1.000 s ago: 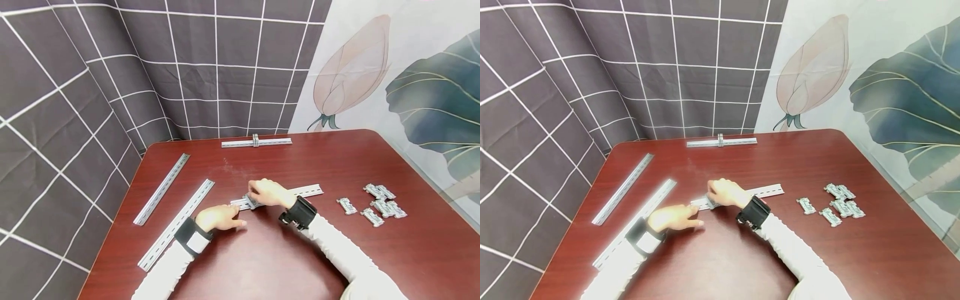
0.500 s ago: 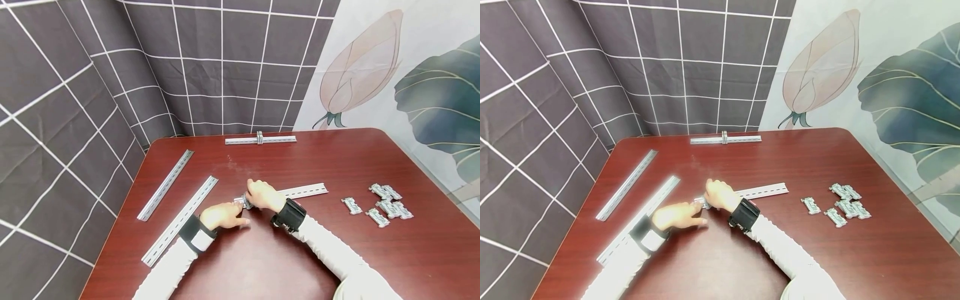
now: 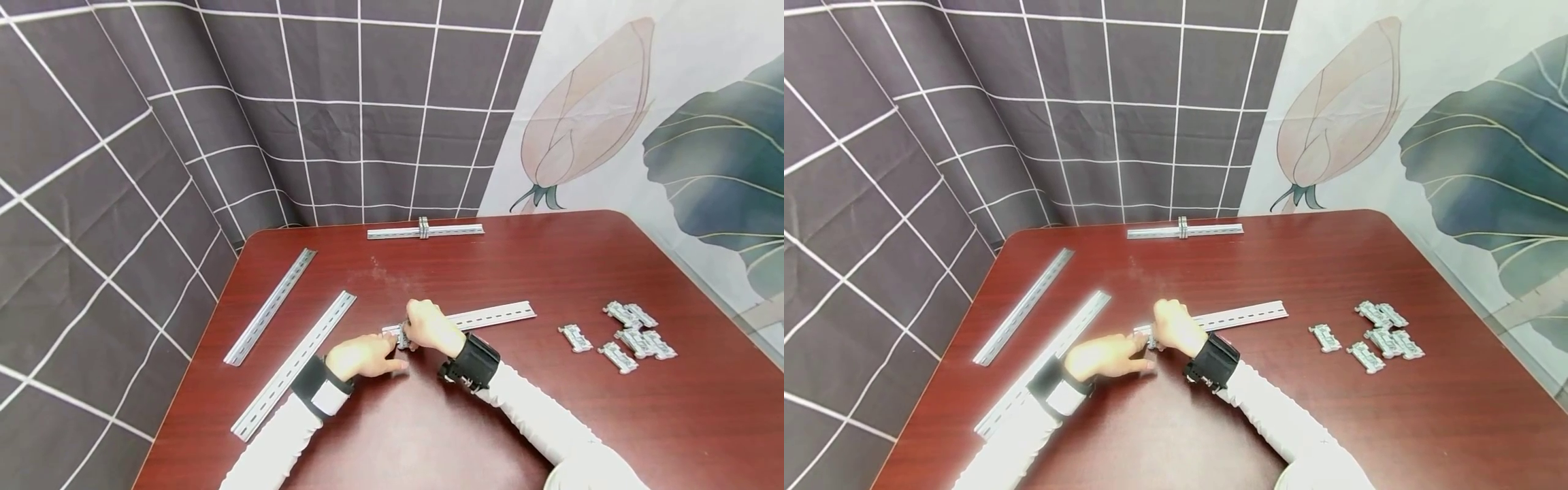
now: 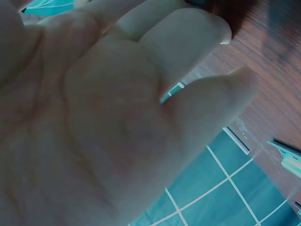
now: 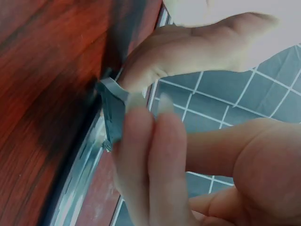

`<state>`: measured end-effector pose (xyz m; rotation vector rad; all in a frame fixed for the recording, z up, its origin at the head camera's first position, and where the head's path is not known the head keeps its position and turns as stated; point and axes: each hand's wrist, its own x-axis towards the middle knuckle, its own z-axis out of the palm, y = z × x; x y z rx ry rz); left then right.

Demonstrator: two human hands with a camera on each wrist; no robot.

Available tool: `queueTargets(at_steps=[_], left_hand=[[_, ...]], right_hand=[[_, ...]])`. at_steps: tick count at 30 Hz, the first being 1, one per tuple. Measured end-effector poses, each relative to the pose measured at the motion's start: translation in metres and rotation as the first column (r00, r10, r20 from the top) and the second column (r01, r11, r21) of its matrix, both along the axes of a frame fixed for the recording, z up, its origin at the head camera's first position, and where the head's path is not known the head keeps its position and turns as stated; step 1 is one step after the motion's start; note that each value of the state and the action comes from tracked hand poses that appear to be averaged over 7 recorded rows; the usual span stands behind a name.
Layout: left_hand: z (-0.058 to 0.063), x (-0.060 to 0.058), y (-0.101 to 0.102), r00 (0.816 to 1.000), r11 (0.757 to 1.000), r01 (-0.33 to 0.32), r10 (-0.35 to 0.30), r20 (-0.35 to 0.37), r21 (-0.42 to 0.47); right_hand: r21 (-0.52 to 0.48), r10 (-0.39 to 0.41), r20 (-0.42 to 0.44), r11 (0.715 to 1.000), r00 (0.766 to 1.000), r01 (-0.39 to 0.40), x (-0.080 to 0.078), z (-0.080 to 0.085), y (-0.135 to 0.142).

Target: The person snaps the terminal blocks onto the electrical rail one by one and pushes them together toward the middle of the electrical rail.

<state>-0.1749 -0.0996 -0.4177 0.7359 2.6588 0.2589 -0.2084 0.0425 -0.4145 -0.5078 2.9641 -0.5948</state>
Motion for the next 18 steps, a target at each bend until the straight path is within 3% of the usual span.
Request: queueTargets(at_steps=[7,18], left_hand=[[-0.001,0.000,0.000,1.000,1.000,-0.017,0.017,-0.006,-0.001],[-0.003,0.001,0.001,0.999,0.999,-0.042,0.042,-0.017,-0.013]], right_hand=[[-0.004,0.006,-0.102,1.000,0.995,-0.007,0.002,-0.003,-0.004],[-0.072,-0.029,-0.129,0.997,0.991,0.020,0.004,-0.012,-0.009]])
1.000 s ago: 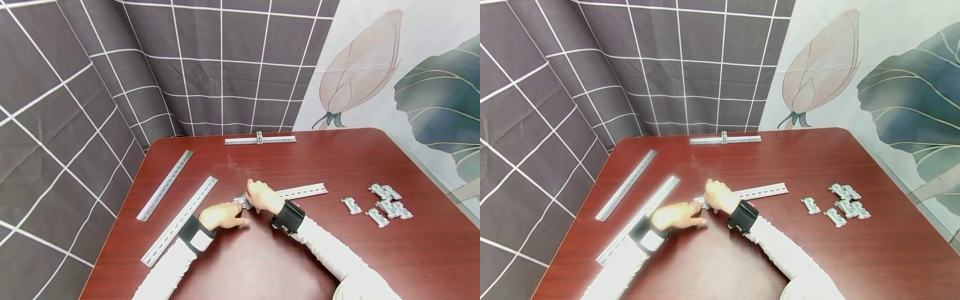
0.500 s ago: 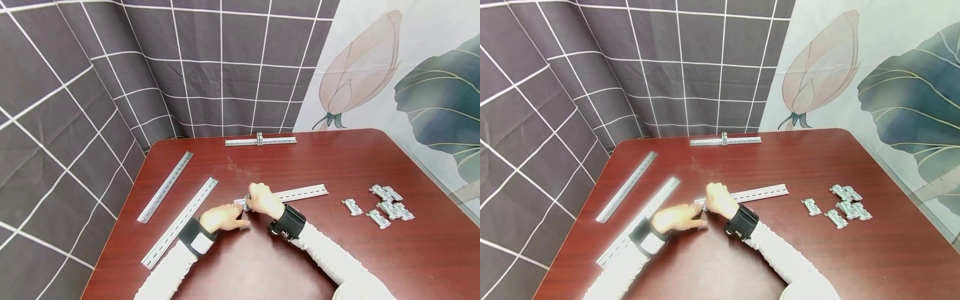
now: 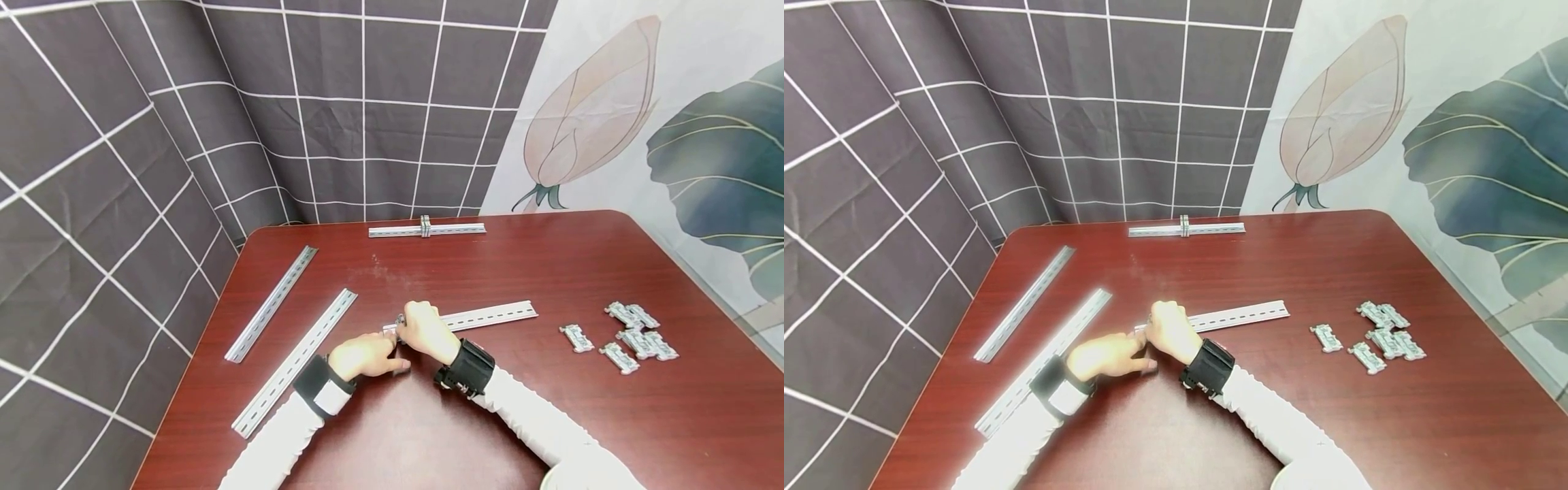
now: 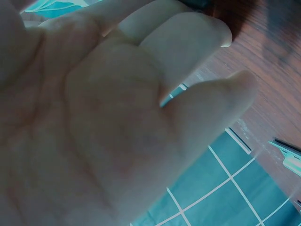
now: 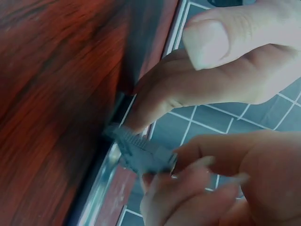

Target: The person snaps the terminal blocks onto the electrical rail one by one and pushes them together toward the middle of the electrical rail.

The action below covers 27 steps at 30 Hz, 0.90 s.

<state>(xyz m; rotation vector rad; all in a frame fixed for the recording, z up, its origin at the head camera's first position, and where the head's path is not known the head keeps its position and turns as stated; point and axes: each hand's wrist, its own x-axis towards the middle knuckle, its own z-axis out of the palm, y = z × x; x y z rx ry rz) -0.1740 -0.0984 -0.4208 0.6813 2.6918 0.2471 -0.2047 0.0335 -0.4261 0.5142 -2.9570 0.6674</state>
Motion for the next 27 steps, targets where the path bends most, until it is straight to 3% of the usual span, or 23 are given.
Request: queueTargets(at_steps=[7,17,27], left_hand=[[-0.0001,0.0008,0.0009,1.000,1.000,-0.012,0.012,-0.008,-0.005],[-0.0005,0.0012,0.0016,1.000,1.000,-0.018,0.018,-0.009,-0.018],[-0.0017,0.0027,0.0028,0.999,0.999,-0.034,0.033,-0.037,-0.022]], right_hand=[[0.098,-0.027,-0.015,0.995,1.000,0.028,-0.0018,-0.0045,0.0000],[0.087,-0.030,-0.042,0.996,0.999,0.033,-0.0005,0.0005,0.0011],[0.096,-0.032,-0.056,0.995,0.998,0.037,-0.0012,-0.0049,-0.0009]])
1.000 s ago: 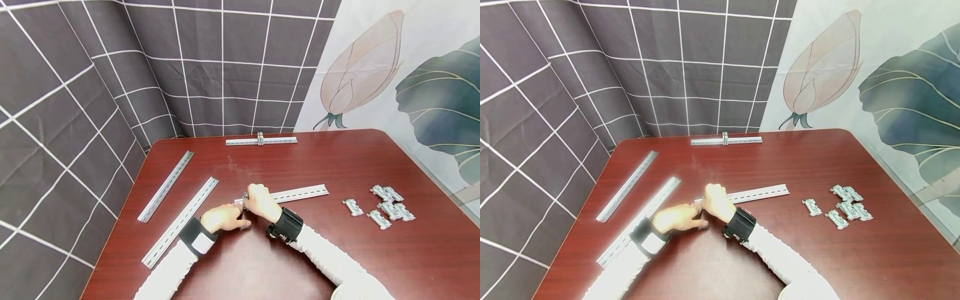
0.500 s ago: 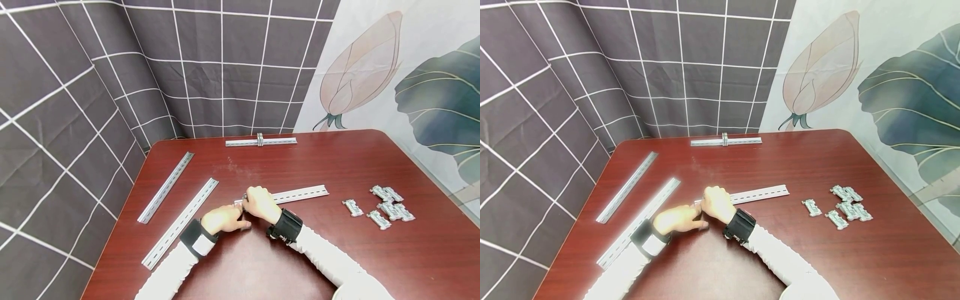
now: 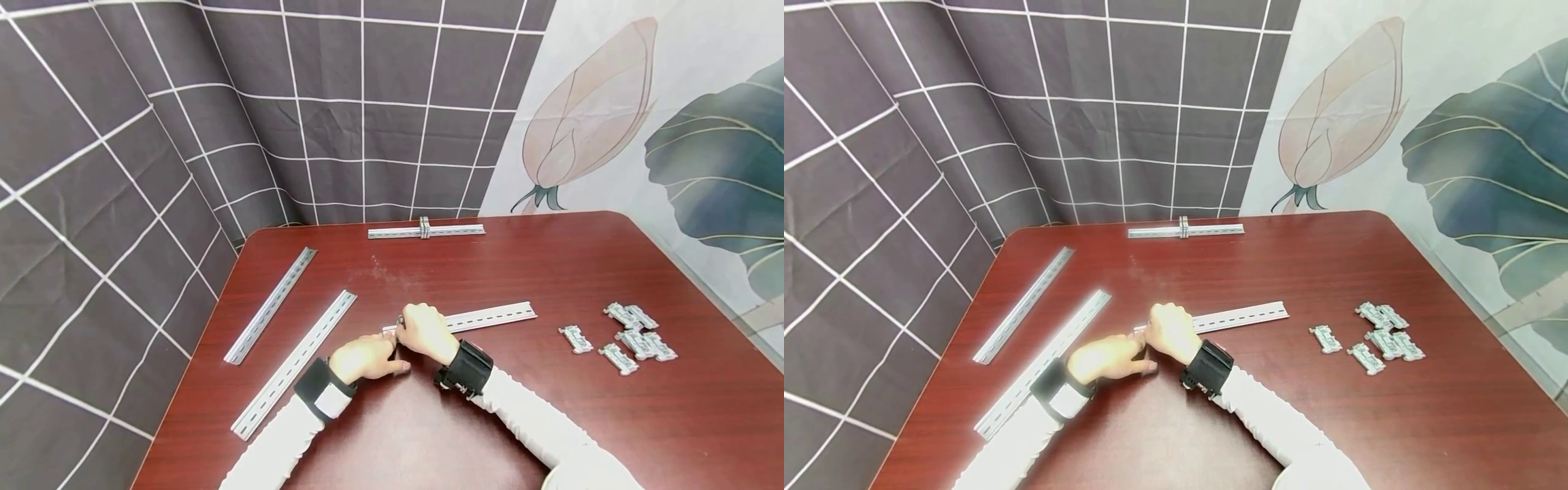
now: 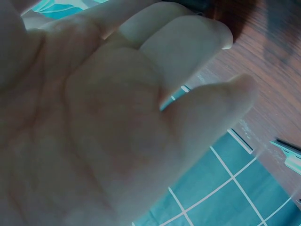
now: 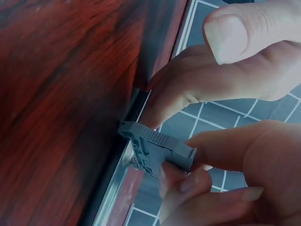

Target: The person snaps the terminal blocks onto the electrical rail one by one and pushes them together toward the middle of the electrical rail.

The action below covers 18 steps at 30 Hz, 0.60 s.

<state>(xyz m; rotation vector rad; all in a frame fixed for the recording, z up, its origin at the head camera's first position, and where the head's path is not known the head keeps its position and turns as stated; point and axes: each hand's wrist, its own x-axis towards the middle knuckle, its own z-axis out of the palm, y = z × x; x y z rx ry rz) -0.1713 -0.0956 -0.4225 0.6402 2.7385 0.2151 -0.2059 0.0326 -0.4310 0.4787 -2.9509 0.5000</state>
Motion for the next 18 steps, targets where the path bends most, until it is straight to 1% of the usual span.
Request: queueTargets(at_steps=[5,8,11,14,18], left_hand=[[-0.001,0.000,0.001,1.000,1.000,-0.003,0.004,-0.018,0.008],[0.000,0.001,0.001,0.999,1.000,-0.001,0.002,-0.034,0.017],[0.001,0.002,0.001,0.999,1.000,0.002,-0.001,-0.037,0.031],[0.000,0.002,0.000,1.000,0.999,0.008,-0.007,-0.029,0.043],[0.000,0.001,0.000,0.999,0.999,0.017,-0.016,-0.040,0.035]], right_hand=[[-0.002,-0.018,0.037,1.000,0.999,0.018,-0.003,0.000,-0.001],[0.007,-0.031,0.092,0.999,0.995,0.031,-0.006,0.002,-0.002],[0.027,-0.037,0.170,0.999,0.985,0.033,-0.009,0.003,-0.003],[0.063,-0.035,0.246,0.998,0.969,0.020,-0.012,0.004,-0.004],[0.089,-0.014,0.304,0.996,0.953,-0.014,-0.018,0.007,-0.006]])
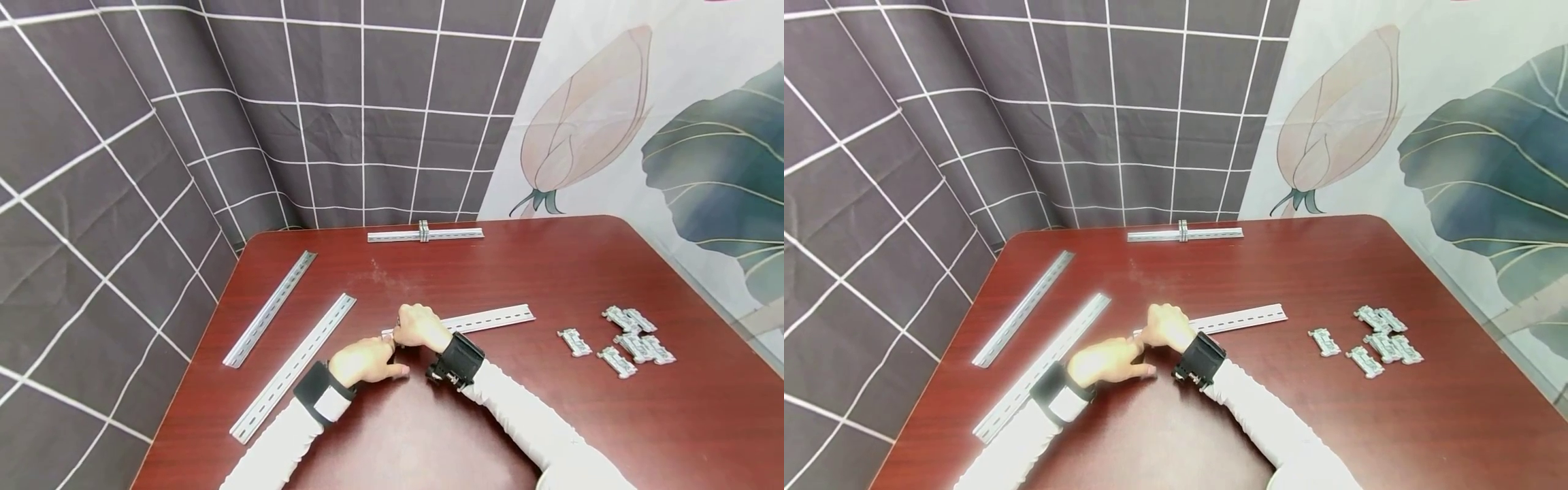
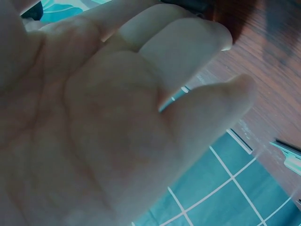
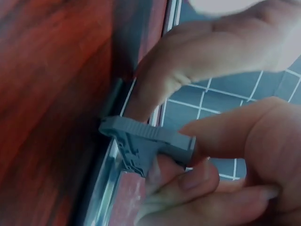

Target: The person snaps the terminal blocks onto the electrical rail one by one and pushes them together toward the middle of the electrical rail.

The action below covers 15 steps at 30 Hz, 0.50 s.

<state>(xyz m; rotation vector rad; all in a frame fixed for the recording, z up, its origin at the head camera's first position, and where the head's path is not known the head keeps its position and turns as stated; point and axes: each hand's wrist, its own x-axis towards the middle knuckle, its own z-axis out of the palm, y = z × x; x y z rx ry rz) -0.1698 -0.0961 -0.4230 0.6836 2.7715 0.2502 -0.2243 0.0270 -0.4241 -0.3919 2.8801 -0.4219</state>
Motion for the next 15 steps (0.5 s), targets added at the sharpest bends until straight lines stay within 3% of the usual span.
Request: queueTargets(at_steps=[8,11,15], left_hand=[[-0.0025,0.0001,0.0010,1.000,1.000,-0.011,0.011,0.013,-0.009],[-0.0018,0.0003,0.0016,1.000,1.000,-0.004,0.004,0.002,-0.013],[-0.0010,0.0015,0.0028,1.000,1.000,-0.009,0.009,-0.006,-0.028]], right_hand=[[0.049,0.011,0.076,0.999,0.997,-0.014,-0.0061,0.0023,-0.0022],[0.035,-0.003,0.062,0.999,0.998,0.001,-0.0038,0.0033,-0.0019],[-0.013,-0.003,-0.020,1.000,1.000,0.003,0.0030,0.0006,0.0006]])
